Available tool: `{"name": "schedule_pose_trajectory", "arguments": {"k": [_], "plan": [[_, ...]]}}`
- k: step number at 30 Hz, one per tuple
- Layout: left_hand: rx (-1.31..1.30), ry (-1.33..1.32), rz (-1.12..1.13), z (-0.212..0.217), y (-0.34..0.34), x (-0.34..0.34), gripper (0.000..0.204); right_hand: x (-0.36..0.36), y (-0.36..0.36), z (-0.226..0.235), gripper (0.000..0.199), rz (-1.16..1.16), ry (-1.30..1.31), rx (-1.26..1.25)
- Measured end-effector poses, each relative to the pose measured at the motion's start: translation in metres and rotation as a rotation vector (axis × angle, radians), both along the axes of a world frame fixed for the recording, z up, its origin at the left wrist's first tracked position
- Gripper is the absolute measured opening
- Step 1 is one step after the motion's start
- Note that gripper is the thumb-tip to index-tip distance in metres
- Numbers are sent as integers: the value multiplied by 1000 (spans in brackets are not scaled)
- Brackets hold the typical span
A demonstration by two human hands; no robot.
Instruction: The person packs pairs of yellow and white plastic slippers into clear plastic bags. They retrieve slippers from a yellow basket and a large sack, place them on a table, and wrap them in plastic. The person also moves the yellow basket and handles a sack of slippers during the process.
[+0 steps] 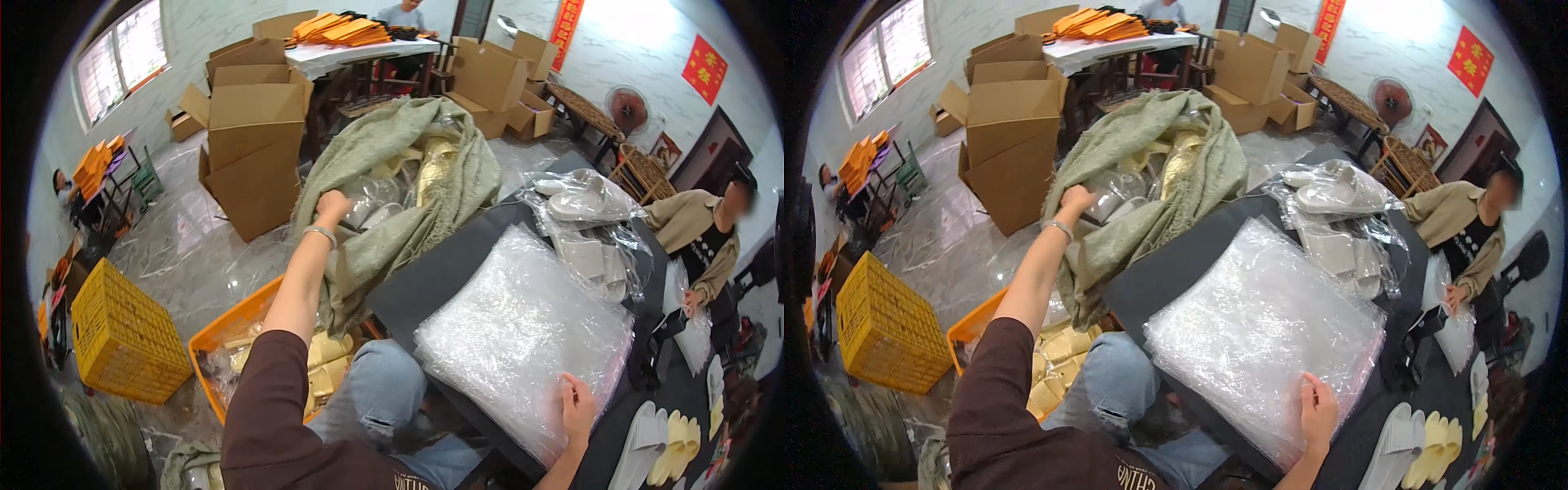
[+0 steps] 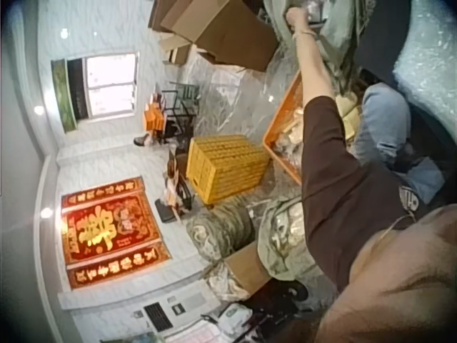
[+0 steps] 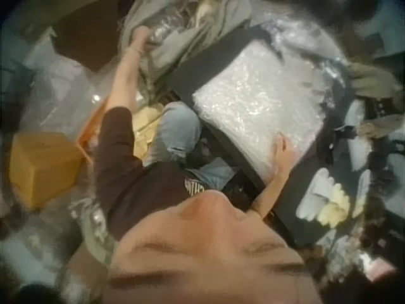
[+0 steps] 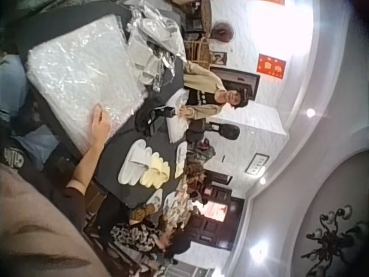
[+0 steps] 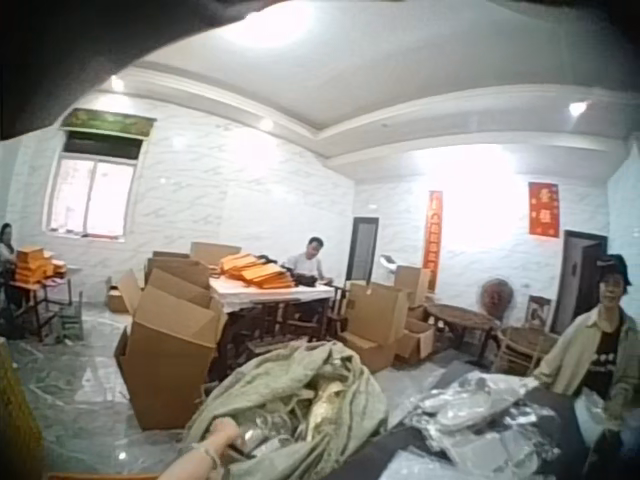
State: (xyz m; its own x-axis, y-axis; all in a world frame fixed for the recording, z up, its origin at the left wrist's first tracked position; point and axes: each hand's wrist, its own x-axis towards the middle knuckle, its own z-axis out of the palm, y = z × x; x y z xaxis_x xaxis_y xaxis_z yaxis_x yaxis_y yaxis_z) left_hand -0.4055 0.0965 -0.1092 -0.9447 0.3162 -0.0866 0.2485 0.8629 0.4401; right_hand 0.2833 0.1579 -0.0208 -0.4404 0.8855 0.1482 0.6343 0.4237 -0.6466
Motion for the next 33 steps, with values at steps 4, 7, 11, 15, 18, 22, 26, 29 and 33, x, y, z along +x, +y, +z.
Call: {"name": "schedule_pose_trajectory", "arguments": {"k": [4,7,11,15,18,22,26,29,33], "plan": [[103,-215,-216,-15,-41,-44,63,-1,11,-10,24,27,30,-15],[210,-208,-208,-16,-18,-14,85,9,5,-7,24,-51,17,-33],[177,-28,-236,-25,-42,-28,120,4,11,-8,23,-23,19,-31],[235,-31,-393,-26,-44,-34,140,1,4,-3,23,-29,27,-33],[295,0,-462,-29,-46,-34,141,1,4,0,23,-19,13,0],[378,73,-442,-31,-57,-38,141,0,5,-1,23,-2,12,10],[383,39,-481,-18,-56,-23,137,3,2,-1,24,-25,12,-13],[449,-47,-552,-6,-78,-23,116,-1,3,-2,24,-4,25,7],[535,-181,-521,34,-71,11,81,2,2,0,24,-13,23,17]]}}
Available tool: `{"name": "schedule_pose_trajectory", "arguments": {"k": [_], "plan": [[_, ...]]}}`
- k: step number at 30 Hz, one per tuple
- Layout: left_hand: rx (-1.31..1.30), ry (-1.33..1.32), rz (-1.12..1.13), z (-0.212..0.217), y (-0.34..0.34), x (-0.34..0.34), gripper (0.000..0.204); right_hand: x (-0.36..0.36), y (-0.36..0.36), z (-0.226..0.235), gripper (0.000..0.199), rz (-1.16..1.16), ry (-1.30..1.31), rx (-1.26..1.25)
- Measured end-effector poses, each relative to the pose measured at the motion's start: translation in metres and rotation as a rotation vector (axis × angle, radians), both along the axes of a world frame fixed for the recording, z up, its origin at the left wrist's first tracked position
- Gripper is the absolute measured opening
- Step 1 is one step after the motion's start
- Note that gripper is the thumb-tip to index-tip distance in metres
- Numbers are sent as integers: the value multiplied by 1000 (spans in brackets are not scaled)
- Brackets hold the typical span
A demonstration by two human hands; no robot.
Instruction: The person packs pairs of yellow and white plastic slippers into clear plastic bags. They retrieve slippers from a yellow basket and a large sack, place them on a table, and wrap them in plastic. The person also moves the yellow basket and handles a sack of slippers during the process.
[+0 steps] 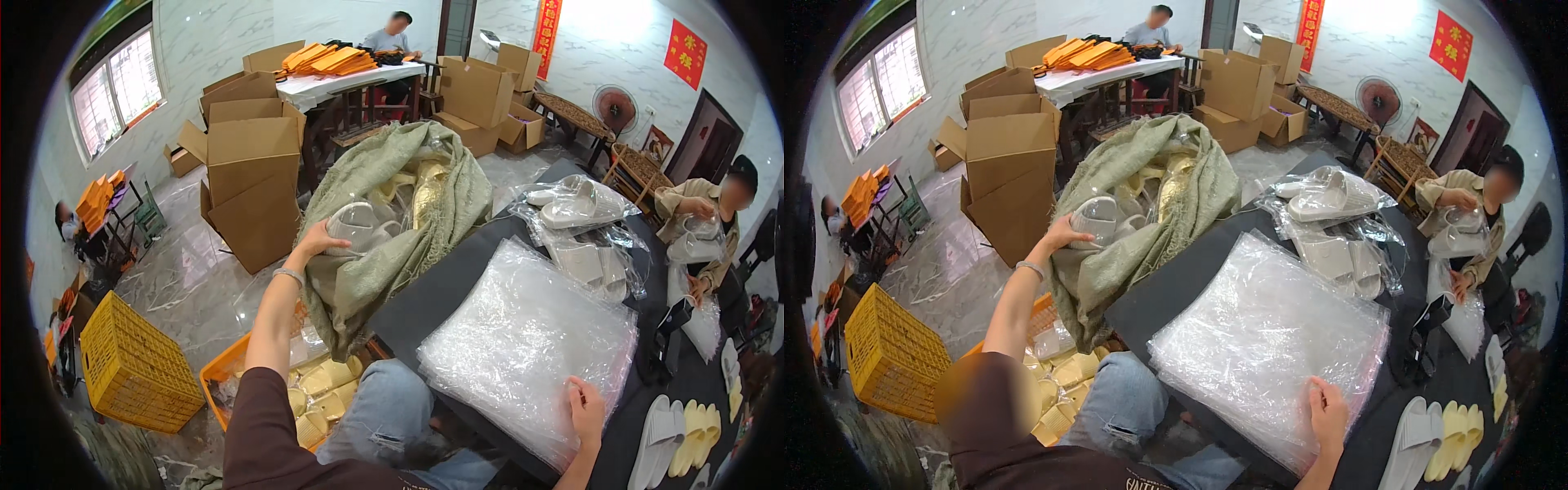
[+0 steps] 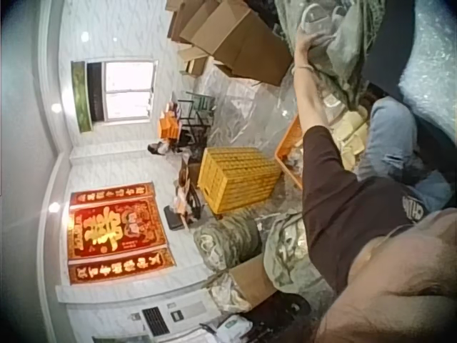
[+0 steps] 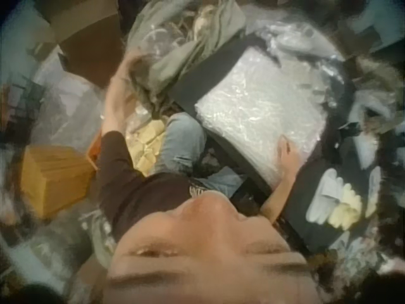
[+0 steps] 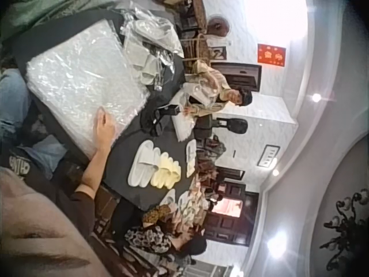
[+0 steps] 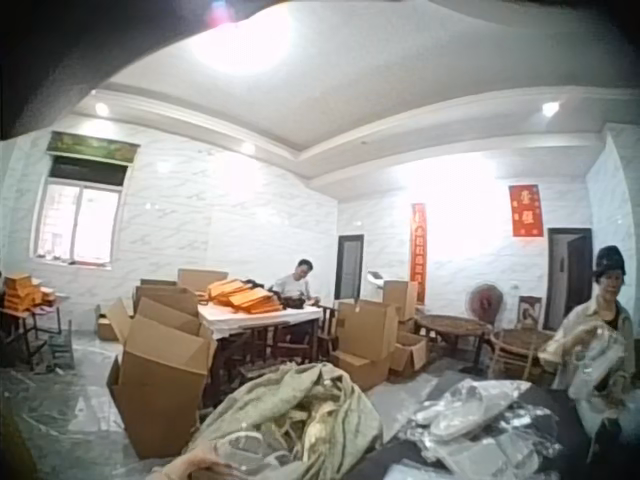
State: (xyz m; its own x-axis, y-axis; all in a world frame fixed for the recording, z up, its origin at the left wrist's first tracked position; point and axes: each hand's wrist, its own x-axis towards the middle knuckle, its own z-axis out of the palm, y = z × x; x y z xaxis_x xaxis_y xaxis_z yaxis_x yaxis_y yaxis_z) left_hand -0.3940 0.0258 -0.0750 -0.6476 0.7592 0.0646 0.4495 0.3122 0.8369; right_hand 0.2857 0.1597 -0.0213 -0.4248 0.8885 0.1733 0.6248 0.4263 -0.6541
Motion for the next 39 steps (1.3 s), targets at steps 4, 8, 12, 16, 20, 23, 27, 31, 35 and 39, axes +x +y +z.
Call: {"name": "schedule_pose_trajectory", "arguments": {"k": [4,8,12,16,20,23,27,31,35,39], "plan": [[79,162,13,54,8,29,72,0,0,0,24,4,-17,15],[181,467,103,106,9,33,60,-3,-1,4,24,8,-35,9],[336,512,134,181,12,69,59,-3,-3,10,24,21,-65,16],[466,277,75,254,27,129,55,9,1,2,25,41,-44,33],[767,-129,-38,293,26,176,56,16,6,1,25,11,124,-160],[944,-517,-176,281,48,203,50,11,-14,31,26,-39,377,-171],[794,-1069,-436,237,60,278,44,7,-44,60,77,232,685,-226],[579,-1375,-295,191,47,361,49,1,-64,63,119,359,864,-298],[475,-1565,-289,148,45,409,48,10,-53,76,85,-31,990,-277],[540,-1575,-229,118,15,433,45,29,6,71,64,-90,927,-255]]}}
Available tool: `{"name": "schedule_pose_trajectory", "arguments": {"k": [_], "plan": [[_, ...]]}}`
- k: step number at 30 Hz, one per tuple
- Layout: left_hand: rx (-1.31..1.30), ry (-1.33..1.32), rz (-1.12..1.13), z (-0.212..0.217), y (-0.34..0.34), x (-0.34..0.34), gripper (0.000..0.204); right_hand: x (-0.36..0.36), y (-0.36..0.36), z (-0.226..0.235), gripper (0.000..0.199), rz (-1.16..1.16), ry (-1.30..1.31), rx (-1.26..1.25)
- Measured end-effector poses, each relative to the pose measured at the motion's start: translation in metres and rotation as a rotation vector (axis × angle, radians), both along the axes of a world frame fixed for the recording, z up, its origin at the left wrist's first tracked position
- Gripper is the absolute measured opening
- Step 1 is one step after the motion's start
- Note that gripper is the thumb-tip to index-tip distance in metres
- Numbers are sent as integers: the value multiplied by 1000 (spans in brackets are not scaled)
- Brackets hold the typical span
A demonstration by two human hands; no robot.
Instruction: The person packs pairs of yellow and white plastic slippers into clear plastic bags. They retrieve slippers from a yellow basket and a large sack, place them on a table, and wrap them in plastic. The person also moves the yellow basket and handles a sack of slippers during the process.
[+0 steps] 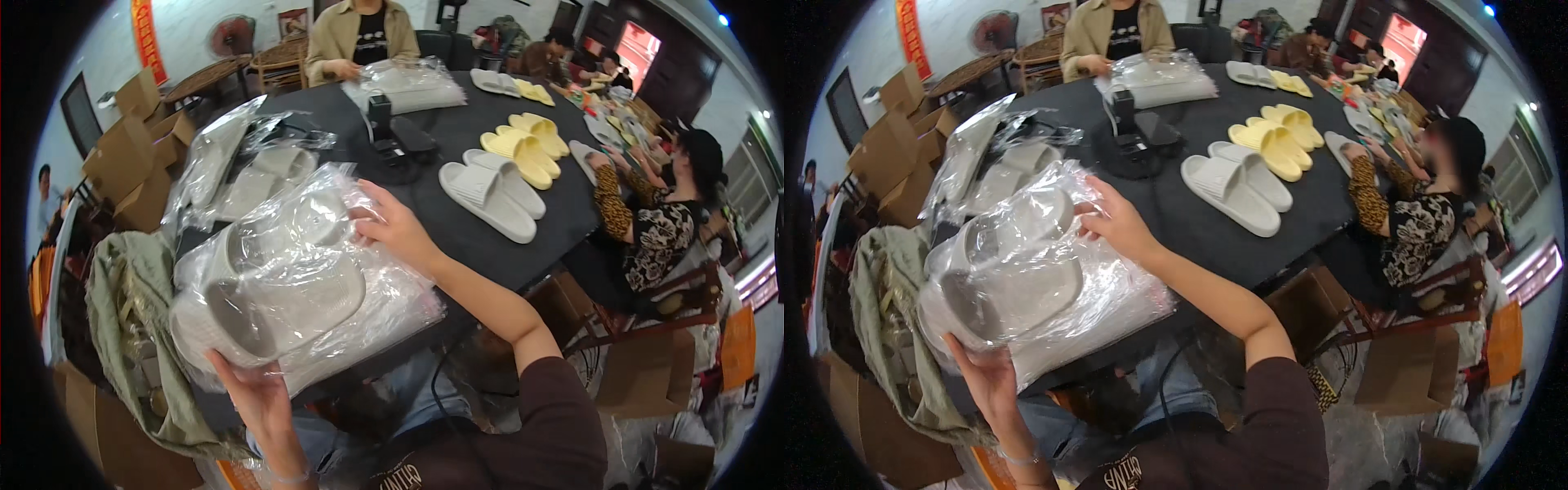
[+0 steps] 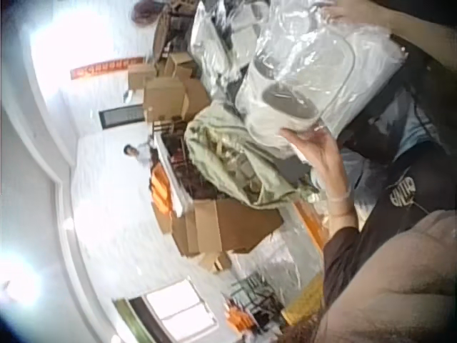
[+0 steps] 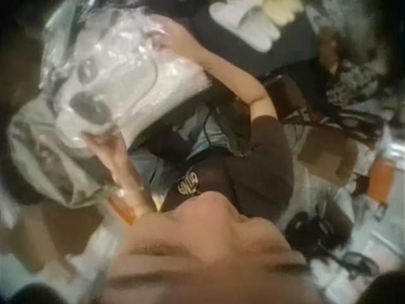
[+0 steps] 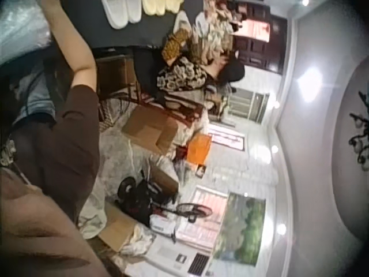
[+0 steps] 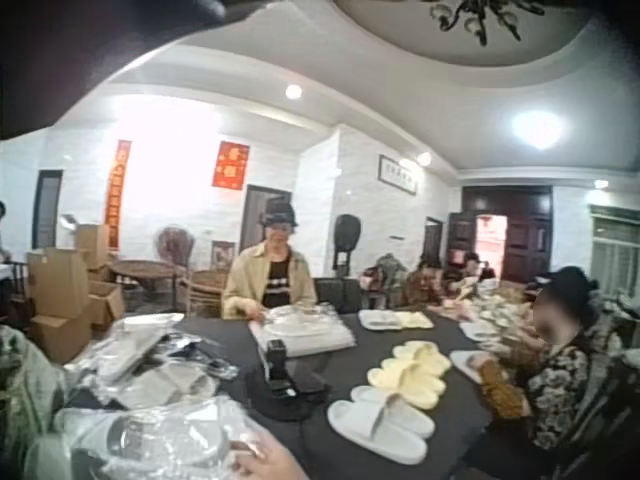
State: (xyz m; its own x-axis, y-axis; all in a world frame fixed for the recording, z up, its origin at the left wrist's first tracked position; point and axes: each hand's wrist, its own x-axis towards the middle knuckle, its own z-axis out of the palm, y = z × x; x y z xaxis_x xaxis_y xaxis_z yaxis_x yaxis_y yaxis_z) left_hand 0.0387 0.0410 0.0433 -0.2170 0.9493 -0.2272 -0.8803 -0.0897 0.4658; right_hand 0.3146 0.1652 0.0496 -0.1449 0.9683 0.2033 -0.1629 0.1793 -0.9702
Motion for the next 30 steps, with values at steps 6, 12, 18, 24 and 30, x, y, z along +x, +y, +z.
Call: {"name": "schedule_pose_trajectory", "arguments": {"k": [6,12,18,24,30], "plan": [[-129,-225,-334,-31,-40,-13,33,34,41,-48,54,-238,-619,91],[5,164,-495,45,-78,-28,40,51,21,-38,27,-252,-686,110],[116,1354,-20,-8,-2,-83,28,28,31,-27,18,18,-749,297],[219,1862,8,-52,85,-130,39,5,73,-41,56,-343,-902,468],[114,1812,-23,-74,172,-163,48,-7,120,-42,57,-308,-1064,524]]}}
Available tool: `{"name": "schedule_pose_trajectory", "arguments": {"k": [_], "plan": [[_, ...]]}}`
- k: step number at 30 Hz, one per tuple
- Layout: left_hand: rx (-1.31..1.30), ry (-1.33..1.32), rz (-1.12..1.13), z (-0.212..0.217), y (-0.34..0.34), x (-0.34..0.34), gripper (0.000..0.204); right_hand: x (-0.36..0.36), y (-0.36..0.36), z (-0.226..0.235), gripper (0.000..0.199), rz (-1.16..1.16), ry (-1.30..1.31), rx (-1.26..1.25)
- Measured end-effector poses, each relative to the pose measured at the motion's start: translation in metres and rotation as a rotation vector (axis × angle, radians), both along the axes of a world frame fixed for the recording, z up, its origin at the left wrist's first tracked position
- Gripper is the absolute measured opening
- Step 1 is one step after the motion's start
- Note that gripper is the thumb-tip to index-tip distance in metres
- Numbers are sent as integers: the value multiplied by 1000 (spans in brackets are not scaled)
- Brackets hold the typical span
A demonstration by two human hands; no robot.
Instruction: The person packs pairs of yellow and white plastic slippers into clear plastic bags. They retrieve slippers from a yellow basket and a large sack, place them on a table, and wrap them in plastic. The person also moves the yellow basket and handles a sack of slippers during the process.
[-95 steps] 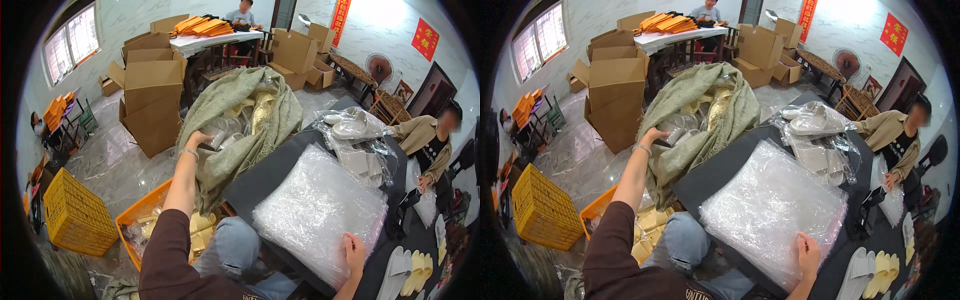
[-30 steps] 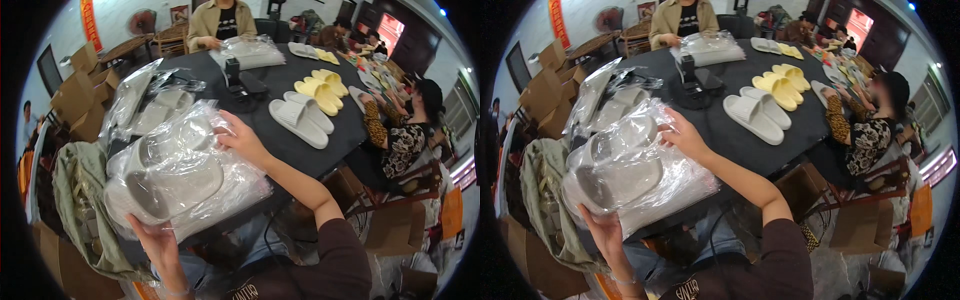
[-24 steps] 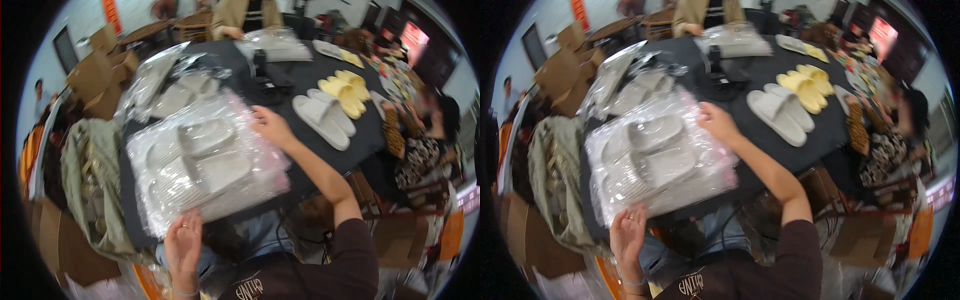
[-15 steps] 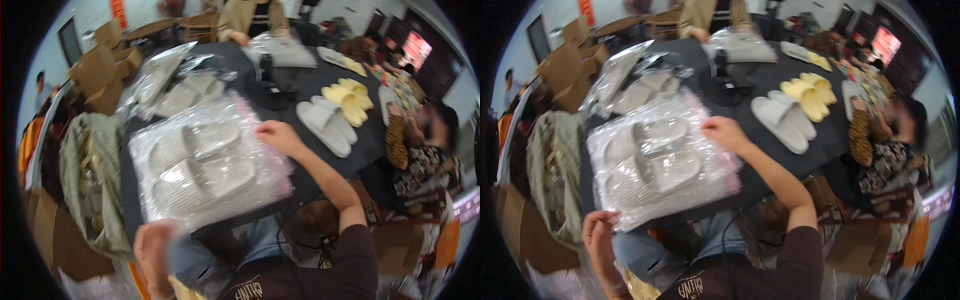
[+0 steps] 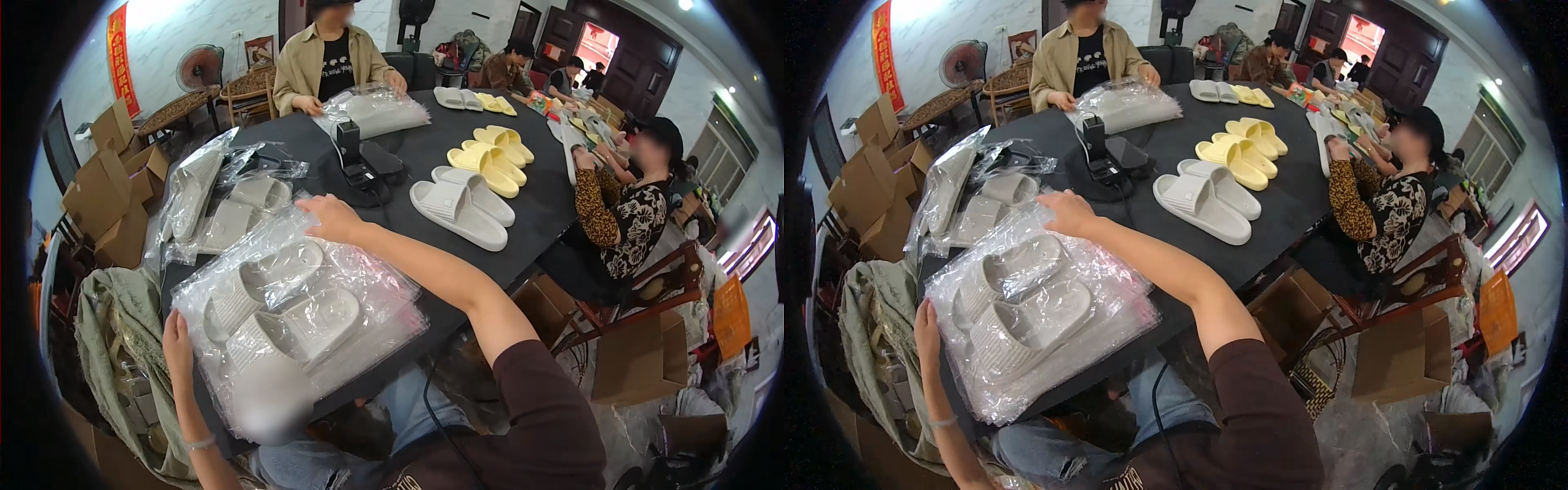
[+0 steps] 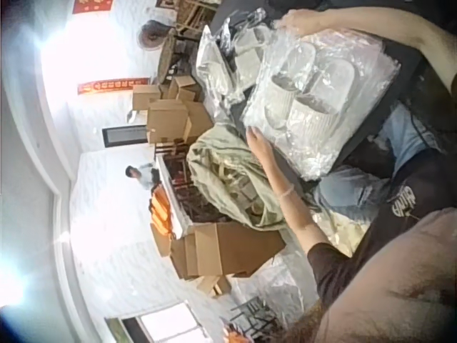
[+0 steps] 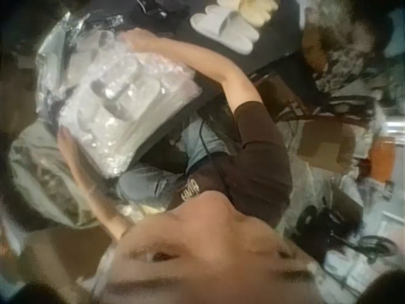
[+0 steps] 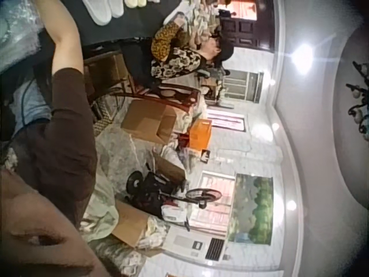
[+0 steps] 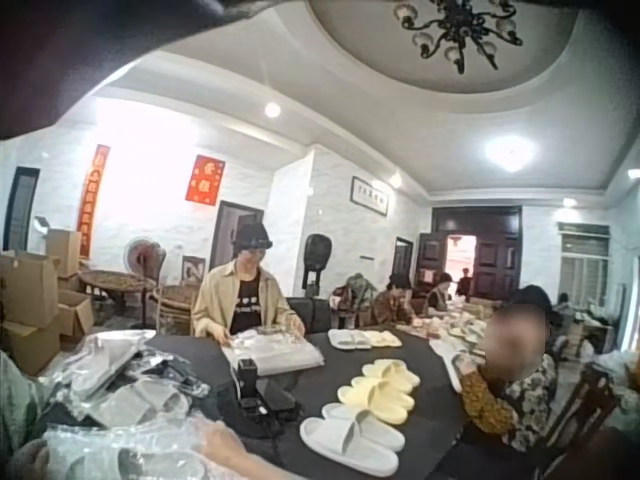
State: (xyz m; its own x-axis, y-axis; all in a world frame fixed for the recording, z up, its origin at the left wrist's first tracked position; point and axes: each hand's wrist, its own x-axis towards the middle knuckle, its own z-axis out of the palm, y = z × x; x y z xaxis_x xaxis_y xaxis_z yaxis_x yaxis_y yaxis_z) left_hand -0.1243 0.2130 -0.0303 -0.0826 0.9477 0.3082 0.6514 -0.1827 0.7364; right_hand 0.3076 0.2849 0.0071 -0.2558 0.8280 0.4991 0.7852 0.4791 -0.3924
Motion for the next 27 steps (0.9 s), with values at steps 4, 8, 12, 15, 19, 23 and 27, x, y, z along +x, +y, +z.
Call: {"name": "schedule_pose_trajectory", "arguments": {"k": [4,8,12,15,19,23,27], "plan": [[-106,-229,79,0,23,14,46,-13,13,0,26,-66,-125,-60],[-52,-386,102,-5,32,15,34,-12,24,-6,14,-81,-16,81],[-18,-454,67,-26,28,-7,22,-12,15,7,17,-148,204,-60],[-8,-462,81,-37,30,5,17,-10,22,-11,18,-235,318,-109],[121,-113,138,-30,2,-3,26,-10,6,-18,25,-183,329,-40],[20,39,-53,8,-76,22,37,40,-25,-12,48,298,-136,-41],[-165,-24,-140,9,-111,38,47,18,-53,-2,76,557,-357,-37]]}}
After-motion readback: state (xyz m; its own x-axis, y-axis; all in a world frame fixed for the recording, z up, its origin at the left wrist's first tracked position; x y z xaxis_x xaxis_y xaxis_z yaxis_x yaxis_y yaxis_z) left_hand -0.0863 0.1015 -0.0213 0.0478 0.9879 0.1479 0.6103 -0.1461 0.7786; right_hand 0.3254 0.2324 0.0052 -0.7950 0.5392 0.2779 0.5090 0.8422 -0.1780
